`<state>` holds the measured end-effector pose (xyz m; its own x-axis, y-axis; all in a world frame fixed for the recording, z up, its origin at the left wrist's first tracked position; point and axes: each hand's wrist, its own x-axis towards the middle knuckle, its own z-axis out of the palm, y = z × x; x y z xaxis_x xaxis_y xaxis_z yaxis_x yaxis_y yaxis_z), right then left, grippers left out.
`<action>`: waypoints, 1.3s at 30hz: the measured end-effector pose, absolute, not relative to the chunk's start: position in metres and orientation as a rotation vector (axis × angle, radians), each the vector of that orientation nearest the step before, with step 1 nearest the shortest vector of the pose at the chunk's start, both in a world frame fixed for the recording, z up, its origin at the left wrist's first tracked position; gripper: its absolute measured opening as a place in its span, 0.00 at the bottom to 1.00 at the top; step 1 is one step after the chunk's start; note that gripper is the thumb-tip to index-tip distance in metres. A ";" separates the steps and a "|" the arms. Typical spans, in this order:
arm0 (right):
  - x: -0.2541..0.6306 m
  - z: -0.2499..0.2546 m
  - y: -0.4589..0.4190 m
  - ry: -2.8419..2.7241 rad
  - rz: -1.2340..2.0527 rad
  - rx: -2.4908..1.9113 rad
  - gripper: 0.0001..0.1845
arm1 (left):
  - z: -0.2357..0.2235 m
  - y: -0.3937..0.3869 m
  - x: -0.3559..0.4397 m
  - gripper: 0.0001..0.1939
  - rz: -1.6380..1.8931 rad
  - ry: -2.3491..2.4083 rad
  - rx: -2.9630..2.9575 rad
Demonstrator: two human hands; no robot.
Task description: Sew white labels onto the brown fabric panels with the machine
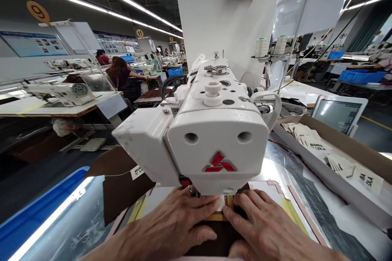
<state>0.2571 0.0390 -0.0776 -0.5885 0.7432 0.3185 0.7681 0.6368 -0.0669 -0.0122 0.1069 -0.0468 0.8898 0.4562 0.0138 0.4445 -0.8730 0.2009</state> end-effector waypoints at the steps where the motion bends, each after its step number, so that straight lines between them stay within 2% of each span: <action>1: 0.257 -0.077 0.039 -2.546 -0.119 -1.213 0.30 | -0.046 0.107 -0.010 0.35 0.053 0.697 2.837; 7: 0.256 -0.076 0.041 -2.520 -0.131 -1.199 0.30 | -0.047 0.108 -0.013 0.34 -0.025 0.699 2.839; 14: 0.255 -0.080 0.044 -2.502 -0.200 -1.120 0.32 | -0.041 0.106 -0.009 0.34 0.070 0.683 2.875; 19: 0.256 -0.086 0.048 -2.458 -0.278 -1.035 0.29 | -0.038 0.103 -0.007 0.31 0.137 0.699 2.873; 23: 0.267 -0.084 0.043 -2.420 -0.298 -0.949 0.22 | -0.042 0.104 -0.010 0.31 0.069 0.719 2.871; 28: 0.299 -0.077 0.031 -2.418 -0.333 -0.986 0.21 | -0.045 0.106 -0.013 0.36 0.061 0.709 2.933; 32: 0.313 -0.078 0.029 -2.488 -0.261 -1.084 0.19 | -0.041 0.105 -0.011 0.31 0.162 0.706 2.935; 39: 0.311 -0.082 0.033 -2.493 -0.222 -1.091 0.18 | -0.036 0.102 -0.006 0.31 0.136 0.730 2.884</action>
